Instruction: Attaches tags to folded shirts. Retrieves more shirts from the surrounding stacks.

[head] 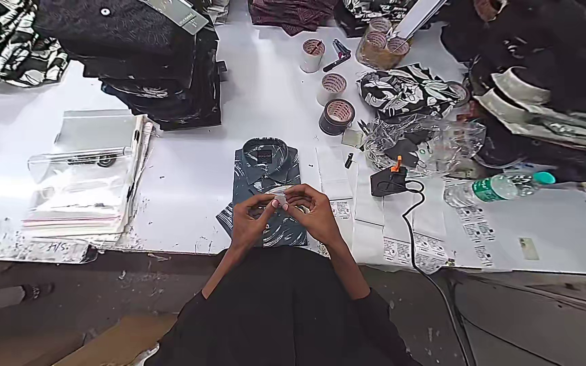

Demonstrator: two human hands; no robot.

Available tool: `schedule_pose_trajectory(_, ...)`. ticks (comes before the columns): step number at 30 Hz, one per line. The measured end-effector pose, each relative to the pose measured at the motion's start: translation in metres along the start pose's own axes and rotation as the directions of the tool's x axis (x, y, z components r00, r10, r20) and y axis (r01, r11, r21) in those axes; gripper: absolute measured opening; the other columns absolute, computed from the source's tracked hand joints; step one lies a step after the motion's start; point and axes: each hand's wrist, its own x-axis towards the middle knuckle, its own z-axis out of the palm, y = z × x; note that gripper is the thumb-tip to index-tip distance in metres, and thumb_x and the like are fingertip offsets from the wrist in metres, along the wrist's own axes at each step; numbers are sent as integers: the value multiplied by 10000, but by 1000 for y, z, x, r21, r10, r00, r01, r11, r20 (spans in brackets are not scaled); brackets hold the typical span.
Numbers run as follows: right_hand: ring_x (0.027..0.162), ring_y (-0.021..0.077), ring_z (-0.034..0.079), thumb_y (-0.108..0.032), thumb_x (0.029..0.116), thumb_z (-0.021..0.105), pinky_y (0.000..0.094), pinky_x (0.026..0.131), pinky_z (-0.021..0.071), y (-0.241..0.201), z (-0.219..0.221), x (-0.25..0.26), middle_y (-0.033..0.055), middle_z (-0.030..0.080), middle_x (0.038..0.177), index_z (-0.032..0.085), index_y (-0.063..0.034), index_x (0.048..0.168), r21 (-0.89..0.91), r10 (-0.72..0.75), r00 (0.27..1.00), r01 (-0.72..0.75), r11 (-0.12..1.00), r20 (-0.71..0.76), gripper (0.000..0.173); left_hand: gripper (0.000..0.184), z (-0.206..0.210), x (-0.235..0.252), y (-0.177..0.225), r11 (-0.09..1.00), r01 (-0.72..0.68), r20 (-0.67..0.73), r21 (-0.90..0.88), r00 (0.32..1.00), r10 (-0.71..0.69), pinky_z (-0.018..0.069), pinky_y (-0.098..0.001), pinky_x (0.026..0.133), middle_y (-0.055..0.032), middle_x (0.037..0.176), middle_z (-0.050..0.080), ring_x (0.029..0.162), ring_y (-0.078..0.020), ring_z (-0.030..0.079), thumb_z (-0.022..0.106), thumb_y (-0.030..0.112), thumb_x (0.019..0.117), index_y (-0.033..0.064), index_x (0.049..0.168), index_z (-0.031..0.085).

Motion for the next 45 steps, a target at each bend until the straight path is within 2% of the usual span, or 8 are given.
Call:
schedule_pose_trajectory(10,974,192,728,-79,893,756,352,858,638,4,-1,0,99,739,1084,716,5,1113,-67,6,1000,-6,998,2,239,191,1,1,-1,999,23,-1,-41,1000,-23,654,-354,708,-130,987,757,805,-215,746,674,77,984,-48,1125,703)
schedule_pose_trajectory(12,961,192,729,-153,943,727,348,825,644,1,-2,-1,99,725,1099,683,0,1152,-22,101,993,-100,995,60,263,202,1,1,-3,999,25,-7,-48,1000,-25,646,-347,714,-127,1013,750,835,-210,740,661,104,998,-42,1131,703)
schedule_pose_trajectory(15,906,233,731,-198,1064,540,389,787,640,-3,-5,-1,147,705,1100,595,41,1262,182,250,945,-289,940,209,316,186,-2,2,-6,1000,-17,-1,-24,1000,17,628,-323,720,-110,1051,738,861,-185,721,659,123,1002,-13,1113,720)
schedule_pose_trajectory(16,873,228,732,-187,1071,534,381,769,640,-3,-5,-1,150,716,1065,611,51,1248,214,256,944,-300,930,210,307,175,-3,2,-7,999,-32,1,-11,999,32,624,-315,718,-104,1058,727,867,-178,712,662,119,998,-1,1105,729)
schedule_pose_trajectory(20,789,167,721,-132,1001,674,311,714,634,-3,-2,-3,117,744,981,720,37,1134,167,187,980,-196,966,68,220,182,-4,0,-6,1000,-20,10,10,1000,20,621,-311,731,-98,1075,729,888,-173,710,667,124,997,17,1120,747)
schedule_pose_trajectory(25,991,212,742,-143,945,752,356,863,646,-1,-5,-2,121,751,1130,748,7,1144,14,65,998,-65,998,-4,250,303,-5,2,-6,992,84,64,-90,995,-79,603,-291,701,-116,1109,741,839,-155,707,571,140,1049,-27,1276,680)
schedule_pose_trajectory(31,950,156,735,-206,968,733,312,804,646,5,-5,-3,79,745,1122,758,-45,1165,-156,-51,999,53,986,19,256,351,-7,2,-9,977,120,92,-177,990,-105,602,-302,724,-129,1106,730,837,-158,700,470,158,1084,-46,1300,657)
schedule_pose_trajectory(45,938,104,721,-265,1005,684,278,798,639,8,-6,-2,47,727,1121,745,-78,1174,-305,-77,993,102,947,92,259,272,-7,-2,-10,978,133,22,-160,991,-131,603,-304,731,-125,1083,742,821,-155,701,589,111,1028,-48,1220,698)
